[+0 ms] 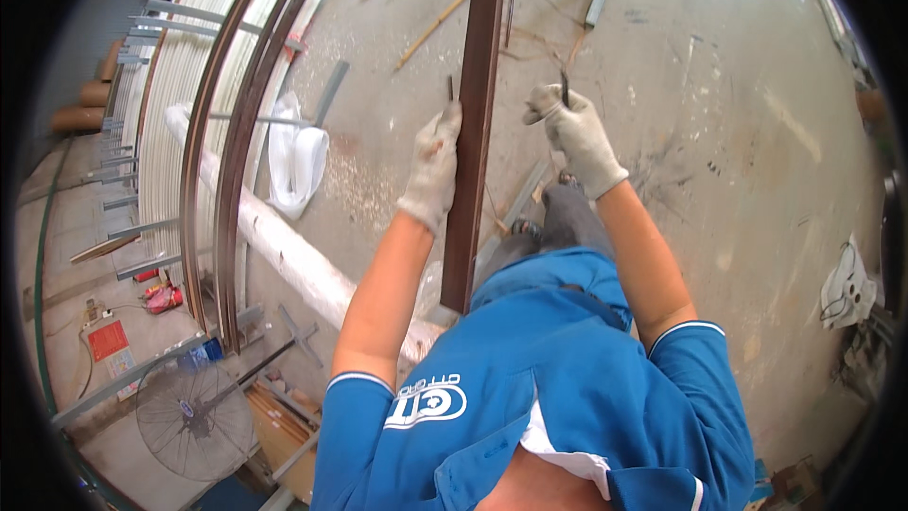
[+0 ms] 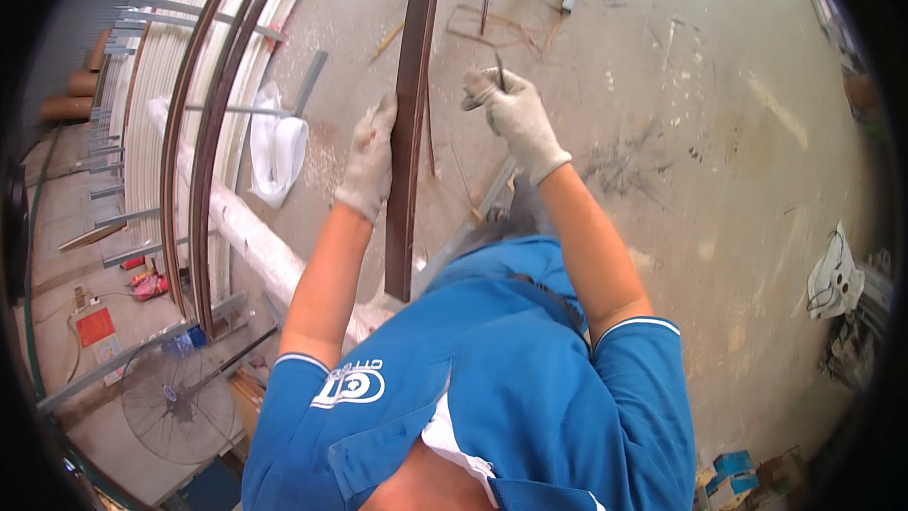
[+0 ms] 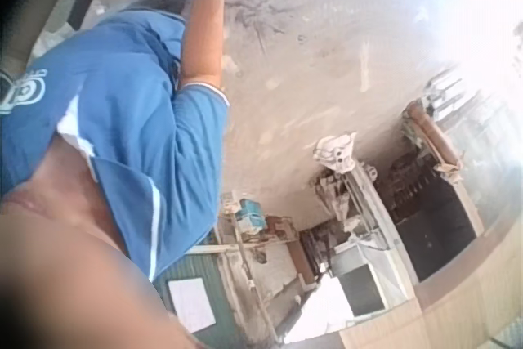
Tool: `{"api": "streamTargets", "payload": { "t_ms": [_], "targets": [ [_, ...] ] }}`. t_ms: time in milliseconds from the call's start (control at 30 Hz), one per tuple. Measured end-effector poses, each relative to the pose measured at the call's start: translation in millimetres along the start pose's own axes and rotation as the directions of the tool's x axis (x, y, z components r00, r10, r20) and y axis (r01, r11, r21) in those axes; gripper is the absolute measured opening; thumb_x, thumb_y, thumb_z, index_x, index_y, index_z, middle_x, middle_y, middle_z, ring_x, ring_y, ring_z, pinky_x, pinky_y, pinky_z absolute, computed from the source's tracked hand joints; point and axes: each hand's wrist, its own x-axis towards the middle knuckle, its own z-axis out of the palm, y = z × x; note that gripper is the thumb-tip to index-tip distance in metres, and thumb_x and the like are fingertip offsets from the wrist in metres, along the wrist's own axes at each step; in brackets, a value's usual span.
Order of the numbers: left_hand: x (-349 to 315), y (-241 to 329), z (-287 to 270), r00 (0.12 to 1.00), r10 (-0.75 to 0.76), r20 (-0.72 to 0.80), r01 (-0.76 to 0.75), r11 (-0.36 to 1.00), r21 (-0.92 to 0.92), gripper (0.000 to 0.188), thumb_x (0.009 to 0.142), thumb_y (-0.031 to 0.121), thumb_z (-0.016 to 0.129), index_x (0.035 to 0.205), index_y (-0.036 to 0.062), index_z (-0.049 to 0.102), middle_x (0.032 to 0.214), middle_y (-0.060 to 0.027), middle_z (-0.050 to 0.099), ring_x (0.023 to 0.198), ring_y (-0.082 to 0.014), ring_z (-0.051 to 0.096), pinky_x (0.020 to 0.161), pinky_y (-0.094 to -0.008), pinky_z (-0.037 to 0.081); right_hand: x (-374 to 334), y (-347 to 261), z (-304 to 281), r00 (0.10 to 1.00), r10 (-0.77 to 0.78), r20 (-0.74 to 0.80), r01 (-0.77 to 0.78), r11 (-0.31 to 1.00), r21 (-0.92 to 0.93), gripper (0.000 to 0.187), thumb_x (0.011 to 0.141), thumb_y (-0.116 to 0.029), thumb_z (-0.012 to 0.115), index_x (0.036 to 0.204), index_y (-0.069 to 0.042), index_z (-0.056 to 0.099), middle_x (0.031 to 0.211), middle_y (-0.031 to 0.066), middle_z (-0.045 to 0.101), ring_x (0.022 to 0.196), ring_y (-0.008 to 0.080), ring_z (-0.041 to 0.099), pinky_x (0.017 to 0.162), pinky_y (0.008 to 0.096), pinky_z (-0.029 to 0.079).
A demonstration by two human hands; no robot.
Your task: The person holds a long, curved metal strip and uses a small scraper to remove material from its surface. The person repeatedly scrapes along the length of the strip, rotating it to access different sides.
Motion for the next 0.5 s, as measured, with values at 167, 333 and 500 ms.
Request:
{"api": "streamTargets", "payload": {
  "t_ms": [167,333,500],
  "targets": [
    [-5.2,7.9,-13.9,1.0,-0.002,-0.03,0.006,0.99,0.138,0.043,0.106,0.045,0.055,0.114,0.0052,0.067,0.09,0.0028,0.063,0.077,-0.0051,0.054,0.066,-0.0229,0.046,52.7,-31.7,13.7,0.994,-0.056,0.091,0.051,0.997,0.059,0.051,0.097,-0.038,0.071,0.134,-0.004,0.061,0.105,0.0079,0.075,0.052,0.0004,0.039,0.047,0.0187,0.032],
    [-12.0,12.6,-19.3,0.99,-0.137,-0.027,0.14,0.977,0.161,0.044,0.104,0.052,0.053,0.099,0.0098,0.065,0.071,0.0029,0.056,0.054,-0.0069,0.048,0.047,-0.023,0.038,139.6,-63.5,7.3,0.987,-0.044,0.156,0.006,0.973,0.231,0.06,0.096,-0.036,0.074,0.143,-0.004,0.054,0.114,0.0097,0.073,0.051,0.0014,0.04,0.046,0.0201,0.033],
    [-20.7,16.2,13.1,0.96,-0.272,-0.071,0.278,0.955,0.101,0.051,0.101,0.059,0.053,0.097,0.0097,0.064,0.071,0.0009,0.057,0.056,-0.0082,0.054,0.048,-0.0239,0.041,202.9,-84.1,-2.1,0.867,-0.025,0.498,-0.273,0.812,0.515,0.059,0.099,-0.035,0.069,0.149,-0.015,0.045,0.124,0.008,0.069,0.052,0.0001,0.04,0.047,0.0164,0.032]
  ]
}}
